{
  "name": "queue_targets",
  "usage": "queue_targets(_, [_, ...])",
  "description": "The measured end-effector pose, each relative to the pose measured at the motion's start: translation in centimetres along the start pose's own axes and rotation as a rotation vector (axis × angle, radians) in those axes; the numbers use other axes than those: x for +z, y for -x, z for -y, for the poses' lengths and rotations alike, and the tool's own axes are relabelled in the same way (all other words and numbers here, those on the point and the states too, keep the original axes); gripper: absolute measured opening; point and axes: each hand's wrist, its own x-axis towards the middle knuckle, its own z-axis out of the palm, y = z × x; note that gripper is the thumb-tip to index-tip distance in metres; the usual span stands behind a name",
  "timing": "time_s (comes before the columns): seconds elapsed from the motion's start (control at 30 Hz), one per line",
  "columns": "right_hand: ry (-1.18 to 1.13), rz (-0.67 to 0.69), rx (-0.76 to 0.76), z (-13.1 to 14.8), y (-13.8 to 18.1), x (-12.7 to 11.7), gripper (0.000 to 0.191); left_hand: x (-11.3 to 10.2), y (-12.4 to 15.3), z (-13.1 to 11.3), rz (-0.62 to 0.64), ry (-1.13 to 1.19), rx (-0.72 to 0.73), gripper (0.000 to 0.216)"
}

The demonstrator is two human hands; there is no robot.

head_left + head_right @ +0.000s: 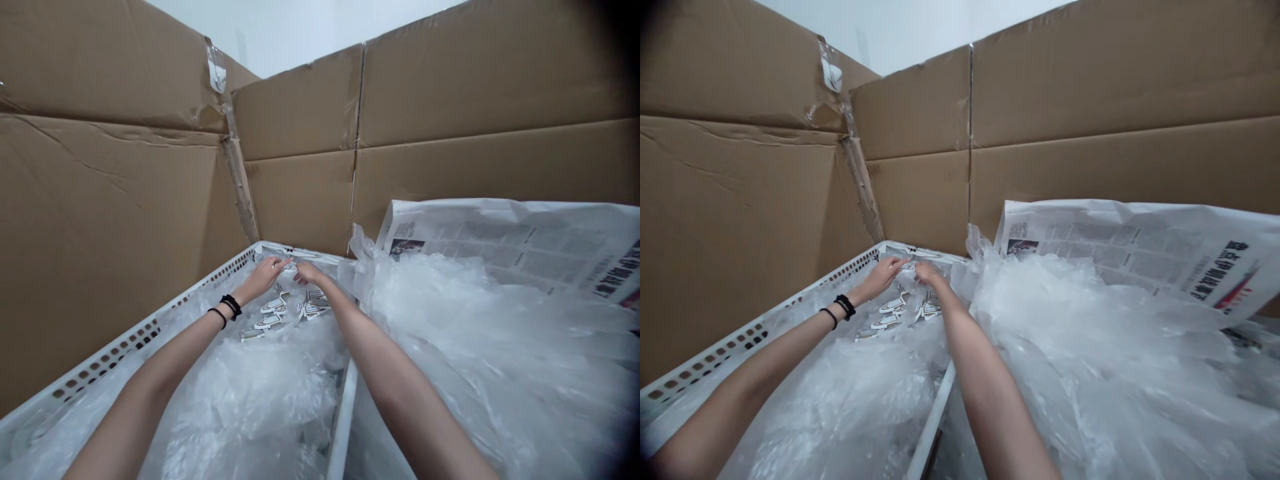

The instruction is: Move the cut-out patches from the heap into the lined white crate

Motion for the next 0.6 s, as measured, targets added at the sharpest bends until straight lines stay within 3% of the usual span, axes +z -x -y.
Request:
queue_targets(0.07, [-0.006, -0.027, 0.069, 0.0, -0.2, -0.5, 0.019, 2.3, -0.5, -0.4, 0.017, 0.008, -0.097, 0.047])
queue_targets(0.17, [-0.043, -0.139, 0.129, 0.0, -0.3, -1.5, 0.023, 5.7, -0.8, -0.8, 0.208, -0.002, -0.26, 0.047])
queue_targets(0.23, [-0.089, -0.218, 0.153, 0.1, -0.3, -2.0, 0.025, 6.8, -0.8, -1.1, 0.318, -0.009, -0.308, 0.046])
queue_targets(0.33, [-0.181, -0.308, 0.186, 0.4, -0.4, -2.4, 0.029, 6.3, -1.2, -2.1, 0.235, -0.027, -0.337, 0.045])
queue_targets(0.43, [-0.293, -0.368, 0.209, 0.6, -0.6, -2.5, 0.03, 4.6, -1.8, -4.2, 0.143, -0.016, -0.169, 0.039])
queue_targets(0.53, [-0.405, -0.401, 0.233, 0.7, -0.6, -2.5, 0.029, 3.9, -2.2, -6.8, 0.366, 0.033, 0.129, 0.033])
queue_targets(0.6, [-0.466, -0.405, 0.249, 0.7, -0.5, -2.6, 0.027, 4.3, -2.2, -8.0, 0.472, 0.027, 0.195, 0.04])
